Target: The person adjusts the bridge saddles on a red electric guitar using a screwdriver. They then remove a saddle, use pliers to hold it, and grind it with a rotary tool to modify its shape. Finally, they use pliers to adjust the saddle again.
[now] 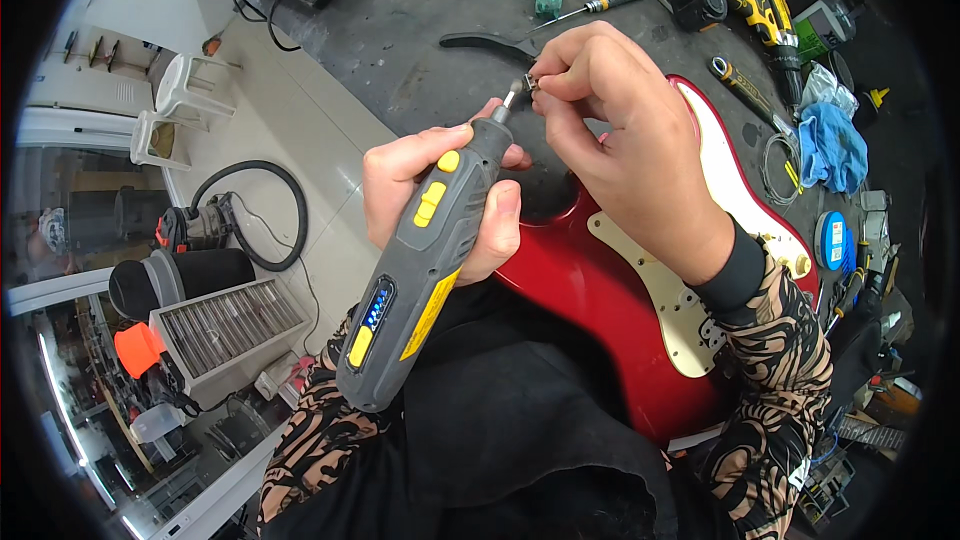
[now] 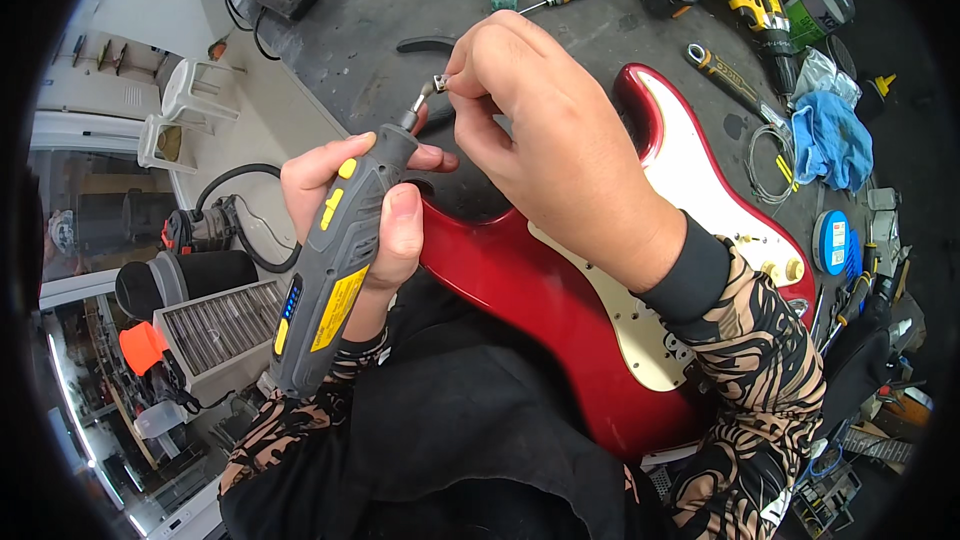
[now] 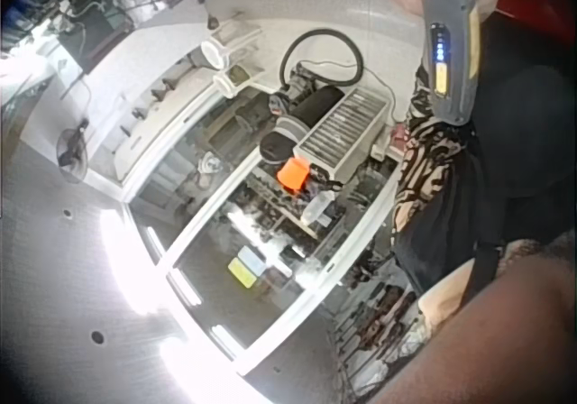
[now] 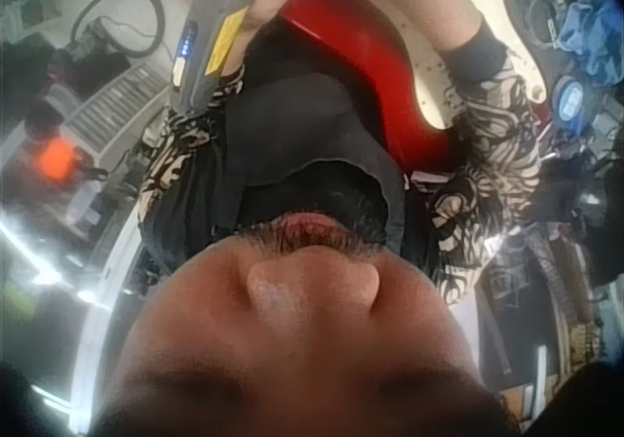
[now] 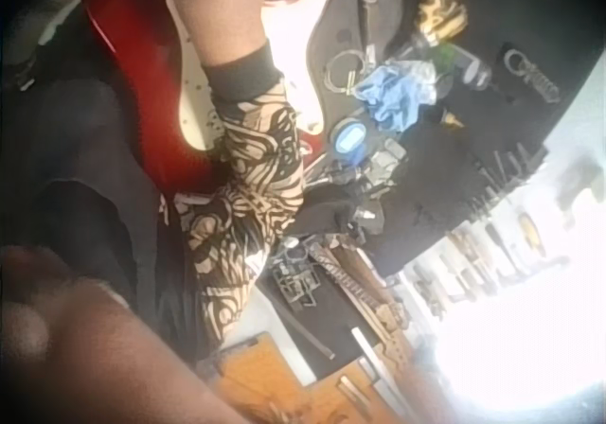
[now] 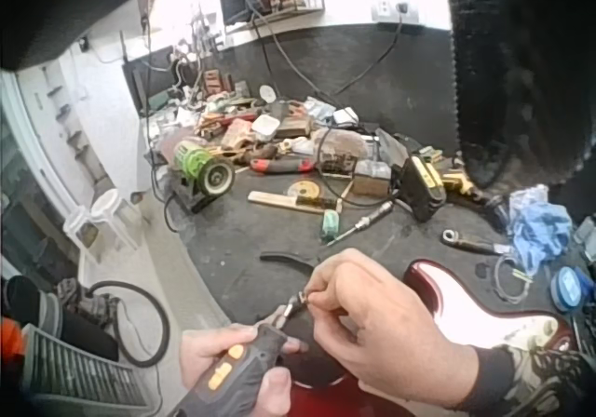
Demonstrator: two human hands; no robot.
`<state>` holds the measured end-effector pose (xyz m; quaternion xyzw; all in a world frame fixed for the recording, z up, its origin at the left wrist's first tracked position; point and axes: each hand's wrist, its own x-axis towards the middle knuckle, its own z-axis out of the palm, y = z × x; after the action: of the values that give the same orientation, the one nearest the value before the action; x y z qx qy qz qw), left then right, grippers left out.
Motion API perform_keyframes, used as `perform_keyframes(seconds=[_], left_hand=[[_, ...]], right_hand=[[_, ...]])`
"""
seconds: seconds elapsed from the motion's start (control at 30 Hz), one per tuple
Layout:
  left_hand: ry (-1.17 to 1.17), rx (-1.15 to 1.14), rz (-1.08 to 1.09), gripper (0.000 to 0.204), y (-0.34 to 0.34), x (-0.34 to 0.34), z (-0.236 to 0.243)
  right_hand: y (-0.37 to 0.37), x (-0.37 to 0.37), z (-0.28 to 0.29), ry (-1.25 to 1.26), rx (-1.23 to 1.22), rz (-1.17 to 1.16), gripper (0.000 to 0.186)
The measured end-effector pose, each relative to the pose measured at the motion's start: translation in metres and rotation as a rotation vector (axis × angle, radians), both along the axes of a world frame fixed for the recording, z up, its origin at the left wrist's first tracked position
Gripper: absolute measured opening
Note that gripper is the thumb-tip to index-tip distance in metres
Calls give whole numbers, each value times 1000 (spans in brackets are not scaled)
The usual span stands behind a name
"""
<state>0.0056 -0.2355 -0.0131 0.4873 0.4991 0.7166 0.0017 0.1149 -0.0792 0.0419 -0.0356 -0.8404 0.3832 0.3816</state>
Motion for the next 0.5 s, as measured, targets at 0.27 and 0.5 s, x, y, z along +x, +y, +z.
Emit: perform_keyframes(seconds=[0.27,0.5], left_hand=[[27,1,-4,49,0,-2,-3],[13,9,32,52,3,1,2]], right_hand=[[-2,0,0,-19,-86,-12,20],[-4,5,8,-199,-476,48,6]])
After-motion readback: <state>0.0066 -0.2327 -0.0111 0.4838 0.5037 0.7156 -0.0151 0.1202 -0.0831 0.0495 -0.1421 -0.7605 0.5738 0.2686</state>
